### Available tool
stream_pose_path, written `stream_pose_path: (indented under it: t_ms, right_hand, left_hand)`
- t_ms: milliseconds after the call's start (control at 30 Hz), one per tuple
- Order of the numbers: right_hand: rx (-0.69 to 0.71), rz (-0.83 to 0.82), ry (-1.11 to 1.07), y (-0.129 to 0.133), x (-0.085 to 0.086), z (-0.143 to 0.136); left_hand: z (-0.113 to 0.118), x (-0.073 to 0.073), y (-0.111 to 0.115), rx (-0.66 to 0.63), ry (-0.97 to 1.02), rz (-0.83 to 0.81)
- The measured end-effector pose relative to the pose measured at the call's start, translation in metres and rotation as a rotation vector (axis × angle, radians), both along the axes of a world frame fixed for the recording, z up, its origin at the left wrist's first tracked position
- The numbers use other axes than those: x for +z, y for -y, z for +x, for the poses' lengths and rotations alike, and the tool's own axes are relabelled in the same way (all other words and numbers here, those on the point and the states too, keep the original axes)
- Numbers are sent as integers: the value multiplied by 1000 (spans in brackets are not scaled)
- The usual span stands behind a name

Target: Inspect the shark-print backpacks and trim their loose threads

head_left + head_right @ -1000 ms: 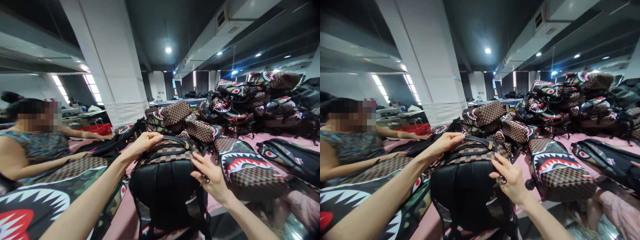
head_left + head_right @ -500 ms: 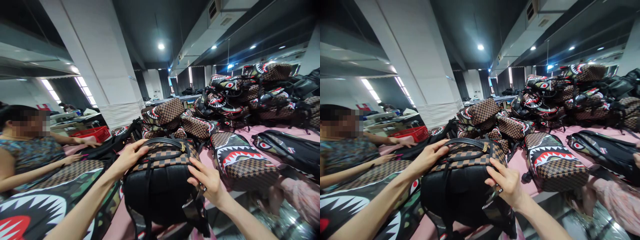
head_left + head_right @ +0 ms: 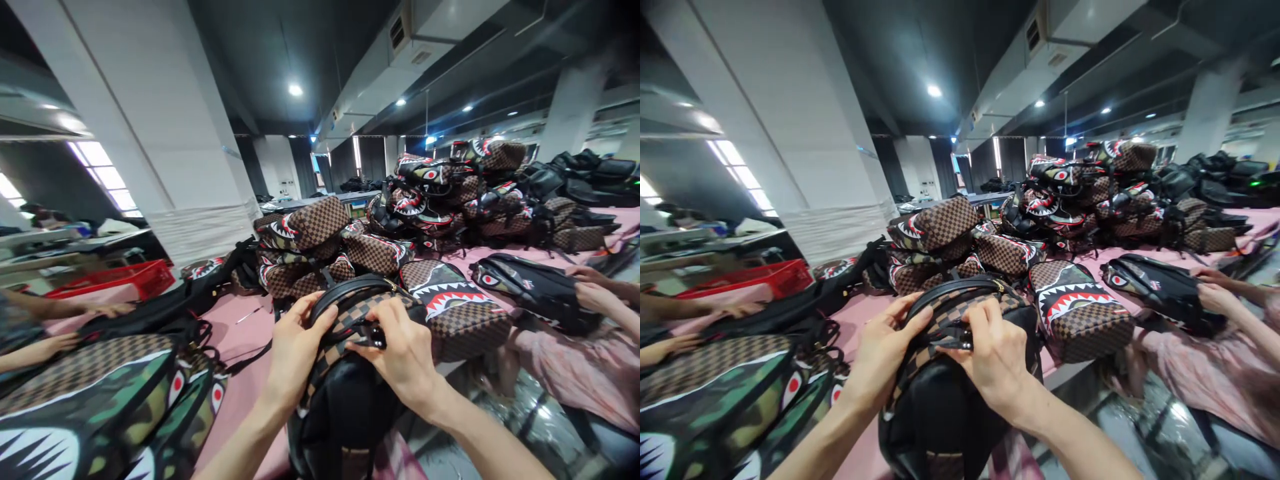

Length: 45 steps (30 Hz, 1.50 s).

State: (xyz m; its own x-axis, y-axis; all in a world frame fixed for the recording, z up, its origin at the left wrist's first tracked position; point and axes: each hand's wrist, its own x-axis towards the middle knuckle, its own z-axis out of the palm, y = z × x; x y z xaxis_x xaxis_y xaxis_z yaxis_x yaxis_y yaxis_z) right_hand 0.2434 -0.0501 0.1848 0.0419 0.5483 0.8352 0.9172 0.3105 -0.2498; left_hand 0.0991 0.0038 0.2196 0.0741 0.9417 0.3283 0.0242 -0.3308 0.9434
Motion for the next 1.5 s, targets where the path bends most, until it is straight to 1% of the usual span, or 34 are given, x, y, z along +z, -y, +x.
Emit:
stream_pose_path:
  t_ms: [133, 233, 367, 467, 567, 667, 700, 767, 833, 867, 900, 933, 967, 1000, 1067, 1133, 1167, 1233, 1267, 1333, 1433, 1467, 1500]
  right_hand:
    - [-31, 29, 28, 6, -5, 3]
    - [-66, 127, 53, 4, -8, 4]
    - [-102, 260, 110, -2, -9, -3]
    - [-44, 245, 106, -2, -7, -12]
    - [24, 155, 113, 3, -8, -16]
    - [37, 108, 87, 7, -11, 0]
    - [24, 105, 82, 7, -12, 10]
    - [-50, 98, 76, 7, -14, 33]
    - [-116, 63, 61, 6, -14, 52]
    - [-112, 30, 41, 4, -13, 58]
    - [-78, -9, 9, 2, -11, 61]
    - [-23, -45, -32, 0, -9, 61]
    - [39, -76, -76, -3, -7, 59]
    - [93, -97, -117, -7, -5, 55]
    - [157, -118, -169, -14, -2, 45]
    - [169, -132, -190, -19, 0, 38]
    - [170, -140, -198, -21, 1, 36]
    - [168, -149, -196, -24, 2, 34]
    - [156, -149, -177, -24, 3, 33]
    - [71, -139, -96, -26, 6, 31]
    - [-174, -194, 68, -31, 15, 27]
    - [-238, -232, 112, -34, 18, 27]
    - [-270, -270, 139, -36, 21, 27]
  left_hand:
    - [-5, -5, -2, -13, 66, -39]
    - [-9, -7, -4, -22, 72, -43]
    - [-14, -9, -5, -11, 47, -27]
    - [-16, -10, -8, -3, 50, -17]
    - [-18, -10, -8, -6, 48, 2]
    - [-24, -12, -2, 1, -14, 41]
    - [-27, -13, 0, -3, -30, 53]
    - [-37, -14, 2, -11, -69, 50]
    - [-47, -10, -5, 0, -130, 42]
    - [-51, -6, -11, 9, -175, 48]
    - [-55, -1, -19, 15, -226, 66]
    - [-58, 5, -28, 31, -280, 107]
    - [-60, 10, -35, 62, -340, 182]
    - [-61, 14, -40, 118, -403, 291]
    - [-58, 17, -41, 251, -533, 586]
    - [-50, 10, -31, 296, -674, 908]
    - [-45, 3, -24, 276, -750, 1038]
    - [-34, -14, -11, 291, -896, 1215]
    - [-30, -21, -7, 323, -947, 1260]
    - [-23, -31, -2, 384, -978, 1269]
    - [-18, -36, -1, 357, -934, 1229]
    - [-17, -36, -1, 347, -919, 1225]
    - [-16, -36, -1, 339, -912, 1219]
